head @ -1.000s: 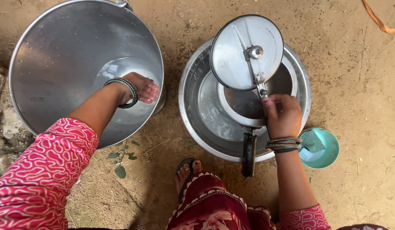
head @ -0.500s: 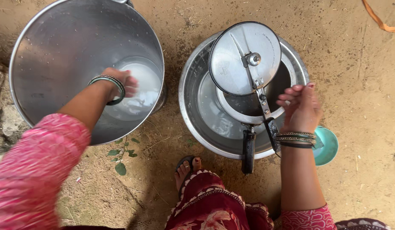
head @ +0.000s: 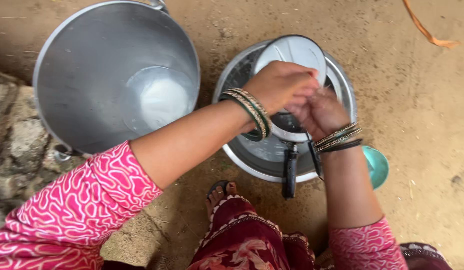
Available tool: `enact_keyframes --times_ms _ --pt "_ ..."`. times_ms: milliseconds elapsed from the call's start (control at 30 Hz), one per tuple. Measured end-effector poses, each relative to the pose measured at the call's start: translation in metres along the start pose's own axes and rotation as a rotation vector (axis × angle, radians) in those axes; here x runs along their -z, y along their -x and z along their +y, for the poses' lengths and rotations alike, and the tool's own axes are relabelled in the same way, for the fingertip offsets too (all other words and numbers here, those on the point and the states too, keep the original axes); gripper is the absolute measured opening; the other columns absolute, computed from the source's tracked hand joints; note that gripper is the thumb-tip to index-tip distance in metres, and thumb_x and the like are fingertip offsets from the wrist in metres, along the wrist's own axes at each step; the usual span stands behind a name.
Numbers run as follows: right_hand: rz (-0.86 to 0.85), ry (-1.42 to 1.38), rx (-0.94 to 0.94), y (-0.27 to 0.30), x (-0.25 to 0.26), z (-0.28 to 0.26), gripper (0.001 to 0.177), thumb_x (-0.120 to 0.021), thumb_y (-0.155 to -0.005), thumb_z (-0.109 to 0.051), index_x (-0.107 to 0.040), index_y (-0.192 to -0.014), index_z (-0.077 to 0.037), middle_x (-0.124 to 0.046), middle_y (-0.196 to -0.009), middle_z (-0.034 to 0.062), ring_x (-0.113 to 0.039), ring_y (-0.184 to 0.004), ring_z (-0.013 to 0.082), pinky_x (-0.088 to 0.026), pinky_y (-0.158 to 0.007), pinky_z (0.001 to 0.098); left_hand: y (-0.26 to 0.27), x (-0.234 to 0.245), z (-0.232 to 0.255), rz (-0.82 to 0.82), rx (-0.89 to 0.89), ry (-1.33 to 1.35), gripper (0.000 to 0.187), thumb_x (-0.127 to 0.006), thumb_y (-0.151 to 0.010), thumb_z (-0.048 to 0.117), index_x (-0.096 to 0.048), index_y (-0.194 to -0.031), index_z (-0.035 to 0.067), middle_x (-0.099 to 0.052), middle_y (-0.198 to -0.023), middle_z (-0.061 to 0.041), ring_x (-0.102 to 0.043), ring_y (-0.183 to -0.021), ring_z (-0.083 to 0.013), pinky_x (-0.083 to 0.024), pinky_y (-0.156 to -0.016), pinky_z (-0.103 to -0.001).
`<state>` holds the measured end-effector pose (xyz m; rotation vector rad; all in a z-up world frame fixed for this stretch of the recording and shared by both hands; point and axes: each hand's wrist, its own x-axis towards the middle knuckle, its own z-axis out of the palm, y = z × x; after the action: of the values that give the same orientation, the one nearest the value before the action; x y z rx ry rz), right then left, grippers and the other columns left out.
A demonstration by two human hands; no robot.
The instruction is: The person scrubs a metal pressure cooker with a green sponge, rinses it with water from a bucket, and places the lid back on. The task is performed outdoors on a dirt surface using two buckets and a small cup.
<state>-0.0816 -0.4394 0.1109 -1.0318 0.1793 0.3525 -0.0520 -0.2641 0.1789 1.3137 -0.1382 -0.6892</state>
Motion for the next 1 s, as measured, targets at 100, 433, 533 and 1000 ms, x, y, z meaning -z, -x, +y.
enact_keyframes --times_ms 100,433,533,1000 --pt "0.082 0.597 -0.002 0.008 0.008 -0.041 0.021 -0.052 -0.101 -0.002 -0.068 -0.113 0.005 -0.076 -0.1 0.0145 -0.076 -0.088 0.0201 -0.065 -0.081 0.0294 -0.001 0.019 -0.014 0.094 -0.023 -0.028 0.041 -0.059 -0.098 0.025 -0.064 -0.13 0.001 -0.074 -0.121 -0.018 -0.076 -0.109 -0.0227 -0.063 -0.094 -0.033" --pt "0.243 1.226 0.081 0.034 -0.008 -0.078 0.013 -0.065 -0.096 0.0 -0.076 -0.103 0.0 -0.078 -0.092 0.0109 -0.077 -0.082 0.0156 -0.065 -0.077 0.0283 0.057 0.085 -0.026 0.268 0.125 -0.044 0.038 -0.055 -0.1 0.024 -0.068 -0.122 -0.004 -0.077 -0.113 -0.019 -0.078 -0.101 -0.0246 -0.065 -0.09 -0.033" --pt "0.297 1.259 0.321 0.04 -0.003 -0.069 0.013 -0.064 -0.102 -0.001 -0.076 -0.107 -0.001 -0.078 -0.096 0.0111 -0.076 -0.083 0.0156 -0.065 -0.079 0.0265 0.07 0.086 -0.015 0.264 0.129 -0.067 0.036 -0.054 -0.101 0.025 -0.069 -0.119 -0.002 -0.077 -0.11 -0.018 -0.078 -0.098 -0.0235 -0.066 -0.089 -0.033" --pt "0.365 0.721 0.333 0.036 0.043 -0.019 0.019 -0.055 -0.107 -0.004 -0.068 -0.119 0.003 -0.075 -0.105 0.0114 -0.073 -0.091 0.0164 -0.062 -0.08 0.0292 0.062 0.258 -0.037 0.682 0.42 -0.319 0.032 -0.048 -0.106 0.018 -0.069 -0.09 0.0 -0.072 -0.075 -0.01 -0.071 -0.067 -0.0229 -0.061 -0.057 -0.036"
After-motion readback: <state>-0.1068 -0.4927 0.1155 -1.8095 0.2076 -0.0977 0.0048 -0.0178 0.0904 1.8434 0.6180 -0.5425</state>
